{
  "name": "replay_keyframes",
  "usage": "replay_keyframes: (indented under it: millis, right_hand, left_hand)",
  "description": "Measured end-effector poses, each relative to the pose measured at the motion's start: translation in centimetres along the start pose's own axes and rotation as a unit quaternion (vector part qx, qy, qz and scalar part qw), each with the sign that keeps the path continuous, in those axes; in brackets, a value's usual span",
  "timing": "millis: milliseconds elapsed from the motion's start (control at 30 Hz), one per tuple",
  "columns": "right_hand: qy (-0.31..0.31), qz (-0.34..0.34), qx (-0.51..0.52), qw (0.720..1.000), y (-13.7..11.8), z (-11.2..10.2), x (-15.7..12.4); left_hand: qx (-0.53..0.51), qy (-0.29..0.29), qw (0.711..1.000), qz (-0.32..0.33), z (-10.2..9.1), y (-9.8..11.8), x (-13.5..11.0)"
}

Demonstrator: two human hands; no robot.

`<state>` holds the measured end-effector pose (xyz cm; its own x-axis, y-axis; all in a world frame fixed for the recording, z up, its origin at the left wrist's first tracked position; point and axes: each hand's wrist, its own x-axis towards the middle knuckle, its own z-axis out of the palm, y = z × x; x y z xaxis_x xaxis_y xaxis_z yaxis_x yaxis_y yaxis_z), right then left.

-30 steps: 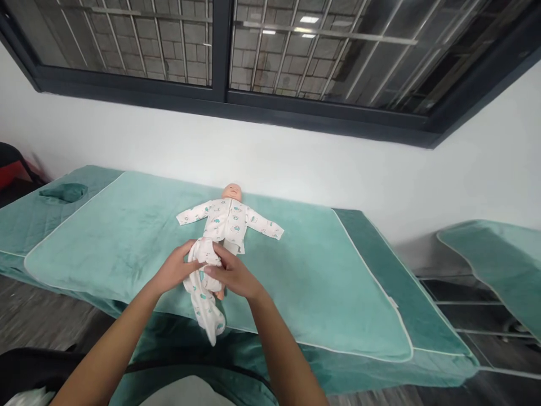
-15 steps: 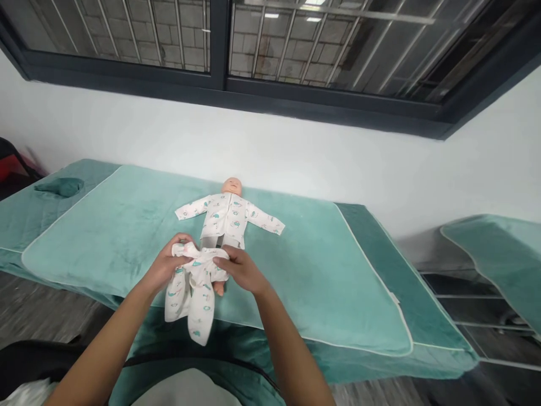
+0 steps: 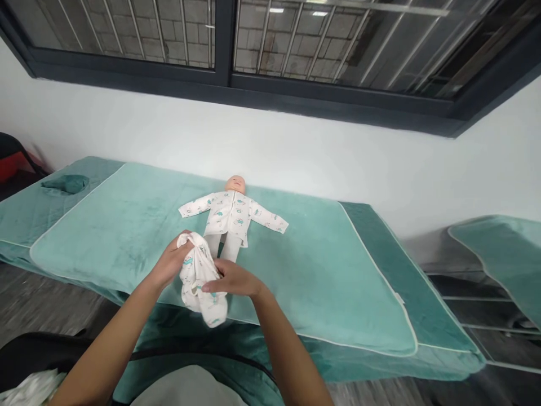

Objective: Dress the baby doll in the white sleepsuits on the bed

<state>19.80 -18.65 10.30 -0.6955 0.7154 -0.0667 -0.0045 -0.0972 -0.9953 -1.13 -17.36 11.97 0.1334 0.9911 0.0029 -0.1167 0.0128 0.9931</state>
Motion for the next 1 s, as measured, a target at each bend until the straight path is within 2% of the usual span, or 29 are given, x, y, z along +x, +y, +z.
replay_keyframes:
  millis: [33, 67, 133, 200, 233, 300, 367, 433, 500, 567, 600, 633, 700, 733, 800, 867, 933, 1000]
  right_hand:
    - [-0.009, 0.014, -0.018, 1.000, 0.3, 0.1, -0.1]
    - [0.021, 0.015, -0.015, 1.000, 0.7, 0.1, -0.1]
    - [0.158, -0.012, 0.030, 0.987, 1.5, 0.2, 0.2]
    - [0.295, -0.050, 0.078, 0.951, 2.2, 0.2, 0.9]
    - [0.343, -0.064, 0.093, 0.933, 2.6, 0.2, 1.2]
    - [0.396, -0.079, 0.109, 0.908, 3.2, 0.1, 1.7]
    - [0.412, -0.077, 0.129, 0.899, 3.9, -0.2, 1.5]
    - [0.391, -0.054, 0.148, 0.907, 4.6, -0.4, 0.6]
    - [0.328, -0.013, 0.150, 0.933, 5.5, -0.5, -0.7]
    - [0.257, 0.025, 0.143, 0.955, 6.9, -0.2, -1.9]
    - [0.250, 0.037, 0.141, 0.957, 7.8, 0.1, -2.4]
    - [0.271, 0.043, 0.136, 0.952, 8.7, 0.5, -2.8]
    - [0.371, 0.050, 0.087, 0.923, 10.7, 1.3, -3.1]
    - [0.421, 0.054, 0.044, 0.904, 11.6, 1.7, -3.1]
    - [0.475, 0.057, -0.047, 0.877, 13.0, 2.4, -2.9]
    - [0.484, 0.052, -0.093, 0.869, 13.7, 2.9, -2.7]
    - [0.489, 0.043, -0.088, 0.867, 13.8, 3.2, -2.6]
    - [0.497, 0.031, -0.052, 0.865, 13.7, 3.4, -2.7]
  left_hand:
    - [-0.002, 0.000, 1.000, -0.013, 0.3, -0.4, 0.0]
    - [-0.007, -0.008, 0.999, -0.035, 0.7, -0.8, -0.1]
    - [-0.017, -0.040, 0.995, -0.094, 1.8, -1.5, -0.5]
    - [-0.019, -0.092, 0.987, -0.129, 3.0, -2.3, -1.0]
    - [-0.020, -0.119, 0.985, -0.127, 3.6, -2.6, -1.3]
    - [-0.031, -0.151, 0.982, -0.110, 4.3, -3.4, -1.7]
    - [-0.062, -0.136, 0.981, -0.121, 4.4, -4.0, -1.8]
    - [-0.110, -0.085, 0.979, -0.152, 3.7, -4.3, -1.5]
    - [-0.150, -0.040, 0.974, -0.166, 2.7, -4.6, -1.1]
    - [-0.148, -0.036, 0.974, -0.169, 1.8, -4.9, -0.9]
    - [-0.121, -0.042, 0.977, -0.169, 1.4, -5.2, -0.8]
    - [-0.076, -0.048, 0.982, -0.164, 1.2, -5.6, -0.7]
    - [0.066, -0.056, 0.987, -0.133, 1.3, -6.4, -0.8]
    - [0.151, -0.058, 0.981, -0.110, 1.5, -6.8, -0.9]
    - [0.312, -0.075, 0.944, -0.072, 2.3, -7.5, -1.3]
    - [0.426, -0.100, 0.898, -0.052, 3.3, -7.8, -1.9]
    - [0.488, -0.121, 0.864, -0.042, 4.3, -7.7, -2.6]
    - [0.502, -0.141, 0.853, -0.032, 5.0, -7.3, -3.1]
